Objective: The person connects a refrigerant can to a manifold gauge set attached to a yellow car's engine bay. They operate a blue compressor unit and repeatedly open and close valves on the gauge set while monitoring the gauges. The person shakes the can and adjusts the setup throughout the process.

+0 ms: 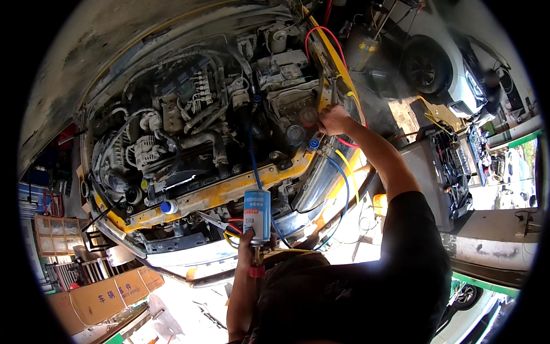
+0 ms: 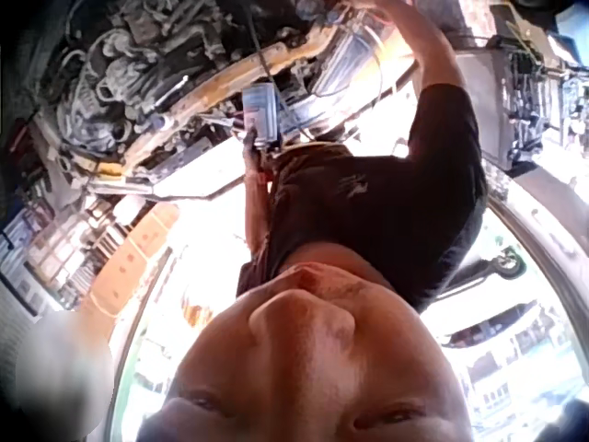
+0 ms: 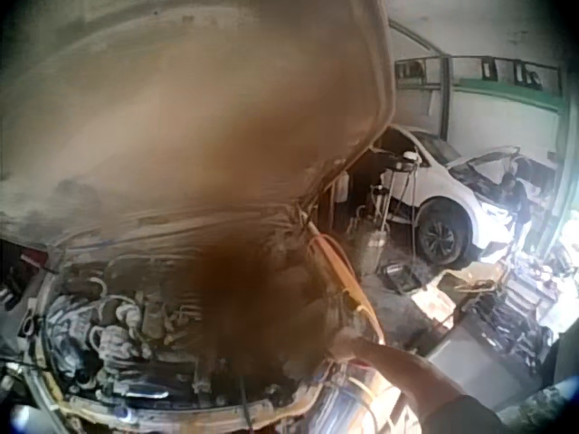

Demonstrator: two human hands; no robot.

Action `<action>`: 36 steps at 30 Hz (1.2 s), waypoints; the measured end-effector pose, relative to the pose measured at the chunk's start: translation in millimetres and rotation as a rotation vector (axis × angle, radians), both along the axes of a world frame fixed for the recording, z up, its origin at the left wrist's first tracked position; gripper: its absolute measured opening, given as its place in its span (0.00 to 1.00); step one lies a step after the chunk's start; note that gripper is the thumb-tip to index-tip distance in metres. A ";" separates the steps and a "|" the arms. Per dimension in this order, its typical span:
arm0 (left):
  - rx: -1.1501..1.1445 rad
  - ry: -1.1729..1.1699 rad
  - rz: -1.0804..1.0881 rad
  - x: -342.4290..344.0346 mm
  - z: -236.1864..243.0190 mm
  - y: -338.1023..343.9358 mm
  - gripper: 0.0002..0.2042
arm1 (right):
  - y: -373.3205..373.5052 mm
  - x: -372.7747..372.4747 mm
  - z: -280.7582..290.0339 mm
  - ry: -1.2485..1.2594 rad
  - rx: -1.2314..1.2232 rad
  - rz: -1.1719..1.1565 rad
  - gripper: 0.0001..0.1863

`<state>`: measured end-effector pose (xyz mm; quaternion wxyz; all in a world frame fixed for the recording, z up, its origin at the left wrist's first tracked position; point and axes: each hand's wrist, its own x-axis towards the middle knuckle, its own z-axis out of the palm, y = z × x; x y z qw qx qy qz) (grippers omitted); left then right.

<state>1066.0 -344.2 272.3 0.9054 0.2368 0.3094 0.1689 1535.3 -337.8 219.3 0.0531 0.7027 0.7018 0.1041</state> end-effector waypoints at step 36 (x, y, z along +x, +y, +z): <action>0.182 -0.164 -0.179 241.5 -69.5 38.8 0.20 | 3.5 3.9 15.2 0.058 -0.237 -0.097 0.15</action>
